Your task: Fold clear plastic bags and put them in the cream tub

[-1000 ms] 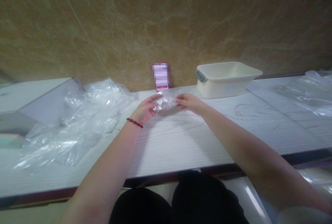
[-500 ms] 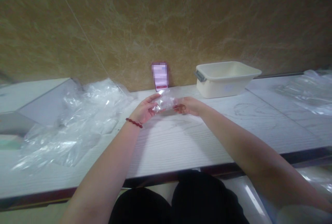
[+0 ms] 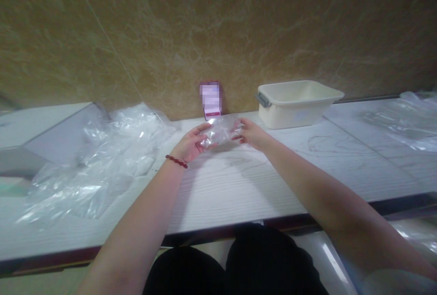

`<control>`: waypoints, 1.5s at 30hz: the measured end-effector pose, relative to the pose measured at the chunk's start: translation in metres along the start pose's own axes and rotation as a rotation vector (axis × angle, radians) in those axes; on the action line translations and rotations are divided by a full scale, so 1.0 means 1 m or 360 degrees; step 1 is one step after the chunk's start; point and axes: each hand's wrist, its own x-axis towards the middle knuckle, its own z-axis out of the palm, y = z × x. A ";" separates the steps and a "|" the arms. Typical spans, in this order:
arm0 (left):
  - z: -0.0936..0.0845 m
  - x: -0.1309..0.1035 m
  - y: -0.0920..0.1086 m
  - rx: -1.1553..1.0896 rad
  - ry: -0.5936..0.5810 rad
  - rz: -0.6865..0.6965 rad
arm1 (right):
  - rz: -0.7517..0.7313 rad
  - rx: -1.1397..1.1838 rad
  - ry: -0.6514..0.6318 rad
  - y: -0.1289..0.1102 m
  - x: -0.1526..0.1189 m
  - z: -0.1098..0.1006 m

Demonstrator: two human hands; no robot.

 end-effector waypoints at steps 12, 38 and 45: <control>-0.004 0.001 0.000 -0.0015 -0.0042 0.0036 | -0.0168 -0.0310 -0.0048 -0.006 -0.004 0.000; 0.005 -0.006 0.005 0.0103 -0.0099 0.0007 | -0.0493 -0.0855 0.0168 -0.004 -0.004 -0.001; 0.004 -0.008 0.005 0.0107 -0.0202 -0.0103 | -0.0490 -0.0532 0.0048 -0.002 -0.002 -0.004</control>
